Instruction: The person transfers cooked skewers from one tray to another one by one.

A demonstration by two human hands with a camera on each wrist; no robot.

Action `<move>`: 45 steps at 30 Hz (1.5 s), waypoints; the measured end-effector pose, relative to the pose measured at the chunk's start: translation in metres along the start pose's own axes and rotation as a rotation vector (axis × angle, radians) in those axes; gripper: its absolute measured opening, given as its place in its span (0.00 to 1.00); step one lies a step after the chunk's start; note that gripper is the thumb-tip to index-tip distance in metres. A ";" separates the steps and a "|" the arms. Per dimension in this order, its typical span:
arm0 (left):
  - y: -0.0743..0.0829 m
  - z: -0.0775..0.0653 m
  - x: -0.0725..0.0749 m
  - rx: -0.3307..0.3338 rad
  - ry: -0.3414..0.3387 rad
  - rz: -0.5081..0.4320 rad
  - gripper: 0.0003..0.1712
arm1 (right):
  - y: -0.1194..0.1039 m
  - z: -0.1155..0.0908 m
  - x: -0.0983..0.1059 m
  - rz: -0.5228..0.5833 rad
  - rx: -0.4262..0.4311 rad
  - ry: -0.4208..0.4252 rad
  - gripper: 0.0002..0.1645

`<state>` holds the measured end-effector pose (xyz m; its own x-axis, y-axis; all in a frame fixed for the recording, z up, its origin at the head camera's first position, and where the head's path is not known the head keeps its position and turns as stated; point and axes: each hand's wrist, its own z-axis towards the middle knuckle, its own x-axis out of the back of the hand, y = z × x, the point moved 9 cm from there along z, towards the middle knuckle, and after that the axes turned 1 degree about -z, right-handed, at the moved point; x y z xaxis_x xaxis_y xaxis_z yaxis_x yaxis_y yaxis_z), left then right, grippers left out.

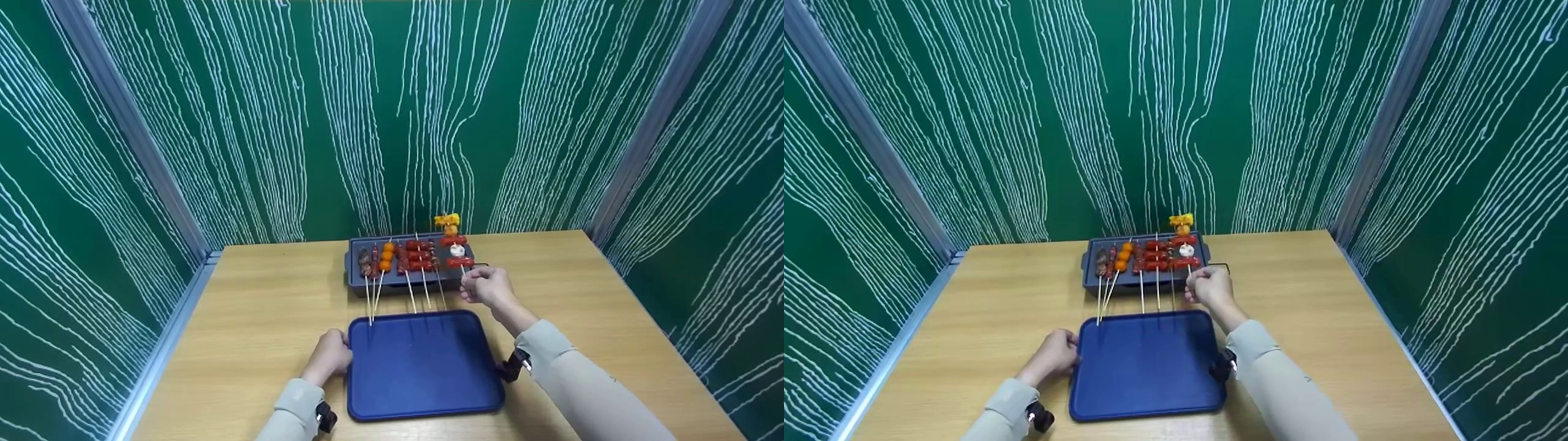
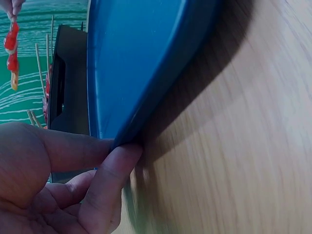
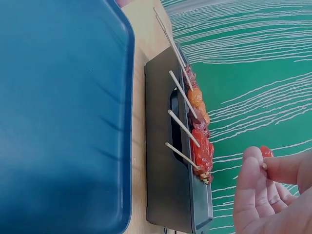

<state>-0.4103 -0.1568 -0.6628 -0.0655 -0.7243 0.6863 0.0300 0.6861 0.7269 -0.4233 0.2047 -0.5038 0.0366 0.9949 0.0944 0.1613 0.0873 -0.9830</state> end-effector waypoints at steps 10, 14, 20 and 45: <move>-0.002 0.001 0.000 0.001 0.010 0.009 0.18 | 0.001 -0.004 0.005 -0.033 -0.004 0.008 0.05; 0.000 0.001 0.000 0.008 0.003 0.010 0.19 | 0.002 -0.008 0.006 -0.008 -0.003 -0.004 0.05; 0.003 -0.001 0.001 0.014 -0.009 0.014 0.20 | 0.007 -0.011 0.010 0.030 -0.010 -0.020 0.05; 0.004 -0.001 0.002 -0.013 0.007 -0.004 0.21 | 0.028 -0.031 0.018 0.002 -0.018 -0.032 0.05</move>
<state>-0.4089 -0.1556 -0.6589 -0.0591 -0.7273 0.6837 0.0427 0.6825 0.7297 -0.3870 0.2238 -0.5249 0.0058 0.9962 0.0872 0.1789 0.0847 -0.9802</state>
